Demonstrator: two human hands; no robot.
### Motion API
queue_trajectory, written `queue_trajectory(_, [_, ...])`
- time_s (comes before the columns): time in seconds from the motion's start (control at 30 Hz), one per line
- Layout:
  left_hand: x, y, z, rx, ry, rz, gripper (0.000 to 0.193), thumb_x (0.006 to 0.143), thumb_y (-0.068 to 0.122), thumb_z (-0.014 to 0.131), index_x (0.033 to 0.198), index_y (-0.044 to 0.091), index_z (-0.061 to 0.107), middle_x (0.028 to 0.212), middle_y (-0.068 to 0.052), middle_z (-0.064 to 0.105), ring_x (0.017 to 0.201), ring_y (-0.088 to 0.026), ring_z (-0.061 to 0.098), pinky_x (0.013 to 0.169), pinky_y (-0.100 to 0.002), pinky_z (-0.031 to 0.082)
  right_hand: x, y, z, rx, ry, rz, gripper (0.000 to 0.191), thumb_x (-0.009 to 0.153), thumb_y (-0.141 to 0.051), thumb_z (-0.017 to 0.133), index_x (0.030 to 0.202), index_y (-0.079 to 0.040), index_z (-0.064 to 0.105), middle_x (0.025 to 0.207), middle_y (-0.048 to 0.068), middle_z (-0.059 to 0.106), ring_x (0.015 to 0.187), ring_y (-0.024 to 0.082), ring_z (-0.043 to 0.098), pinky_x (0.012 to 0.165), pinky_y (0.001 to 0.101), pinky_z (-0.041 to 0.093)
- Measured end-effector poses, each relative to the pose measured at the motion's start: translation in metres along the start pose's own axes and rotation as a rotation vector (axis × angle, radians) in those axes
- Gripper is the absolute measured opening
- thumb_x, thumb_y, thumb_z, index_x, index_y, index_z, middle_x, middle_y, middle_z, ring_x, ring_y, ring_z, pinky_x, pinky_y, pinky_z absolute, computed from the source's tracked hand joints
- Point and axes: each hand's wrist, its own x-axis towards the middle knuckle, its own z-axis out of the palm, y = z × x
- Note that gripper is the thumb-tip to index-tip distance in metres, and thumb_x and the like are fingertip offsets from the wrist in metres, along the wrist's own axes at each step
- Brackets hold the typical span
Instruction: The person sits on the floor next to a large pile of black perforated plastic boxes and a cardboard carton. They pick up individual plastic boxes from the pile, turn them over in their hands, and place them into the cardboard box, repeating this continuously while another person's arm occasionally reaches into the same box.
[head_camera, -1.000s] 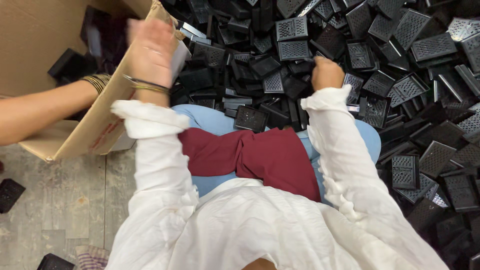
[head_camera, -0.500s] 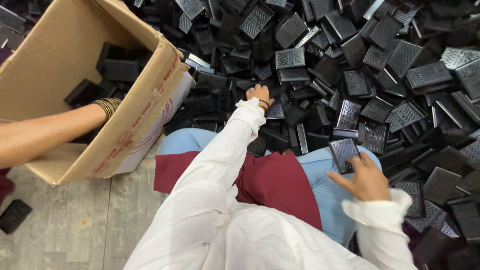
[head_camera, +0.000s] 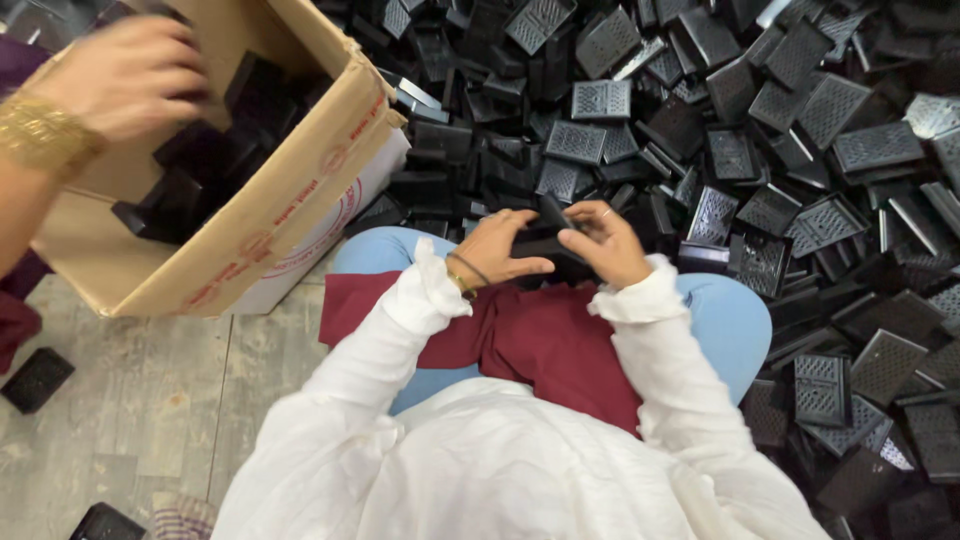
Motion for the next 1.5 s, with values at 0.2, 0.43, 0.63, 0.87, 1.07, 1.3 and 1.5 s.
queue_trajectory(0.2, [-0.004, -0.003, 0.027, -0.907, 0.798, -0.171, 0.063, 0.095, 0.041, 0.078, 0.136, 0.005, 0.048, 0.117, -0.011, 0.062, 0.101, -0.02, 0.062, 0.092, -0.033, 0.053, -0.003, 0.042, 0.088, 0.153, 0.148, -0.135, 0.035, 0.091, -0.004, 0.075, 0.124, -0.004, 0.061, 0.116, 0.007, 0.066, 0.108, 0.015, 0.063, 0.097, 0.0294, 0.052])
queue_trajectory(0.43, [0.009, -0.01, 0.014, -1.209, 0.73, -0.325, 0.048, 0.106, 0.048, 0.044, 0.138, 0.013, 0.052, 0.111, -0.007, 0.063, 0.096, -0.015, 0.064, 0.087, -0.029, 0.056, -0.004, 0.038, 0.106, -0.182, 0.167, -0.363, 0.042, 0.084, 0.003, 0.077, 0.123, -0.002, 0.06, 0.133, 0.008, 0.06, 0.122, 0.016, 0.059, 0.105, 0.0294, 0.046])
queue_trajectory(0.63, [0.007, -0.007, 0.03, -1.151, 0.634, -0.143, 0.03, 0.113, 0.036, 0.047, 0.124, 0.009, 0.053, 0.119, -0.011, 0.065, 0.108, -0.017, 0.064, 0.095, -0.03, 0.053, 0.002, 0.029, 0.099, 0.289, 0.091, -0.126, 0.044, 0.085, 0.009, 0.077, 0.126, 0.001, 0.061, 0.126, 0.009, 0.065, 0.116, 0.016, 0.062, 0.102, 0.0314, 0.052])
queue_trajectory(0.87, [-0.007, -0.007, 0.045, -1.193, 0.556, -0.161, 0.027, 0.112, 0.035, 0.048, 0.124, 0.011, 0.05, 0.13, -0.009, 0.064, 0.119, -0.015, 0.063, 0.104, -0.029, 0.052, -0.002, 0.044, 0.093, 0.295, 0.095, -0.139, 0.053, 0.086, 0.009, 0.077, 0.136, 0.008, 0.059, 0.13, 0.013, 0.067, 0.119, 0.019, 0.064, 0.105, 0.0342, 0.052])
queue_trajectory(1.07, [0.0, -0.004, 0.04, -1.294, 0.563, -0.341, 0.034, 0.099, 0.007, 0.069, 0.123, 0.01, 0.046, 0.127, -0.014, 0.064, 0.114, -0.02, 0.061, 0.097, -0.033, 0.051, 0.001, 0.047, 0.101, 0.212, 0.139, -0.217, 0.049, 0.096, 0.003, 0.069, 0.142, 0.007, 0.053, 0.138, 0.013, 0.063, 0.13, 0.02, 0.059, 0.111, 0.0338, 0.047])
queue_trajectory(1.3, [0.008, -0.005, -0.005, -1.503, 0.502, -0.238, 0.039, 0.094, 0.015, 0.068, 0.126, 0.011, 0.046, 0.119, -0.017, 0.068, 0.108, -0.024, 0.069, 0.095, -0.035, 0.058, 0.011, 0.035, 0.064, 0.719, -0.164, 0.269, 0.038, 0.103, -0.015, 0.064, 0.133, 0.007, 0.058, 0.124, 0.017, 0.071, 0.112, 0.027, 0.071, 0.101, 0.0429, 0.057])
queue_trajectory(1.5, [-0.009, 0.004, 0.006, -0.793, 0.629, -0.228, 0.039, 0.099, 0.016, 0.074, 0.129, 0.0, 0.056, 0.12, -0.01, 0.067, 0.106, -0.015, 0.064, 0.094, -0.031, 0.055, 0.019, 0.051, 0.069, 0.455, 0.012, 0.104, 0.037, 0.098, -0.013, 0.072, 0.13, 0.003, 0.062, 0.119, 0.011, 0.072, 0.104, 0.019, 0.071, 0.091, 0.0349, 0.058])
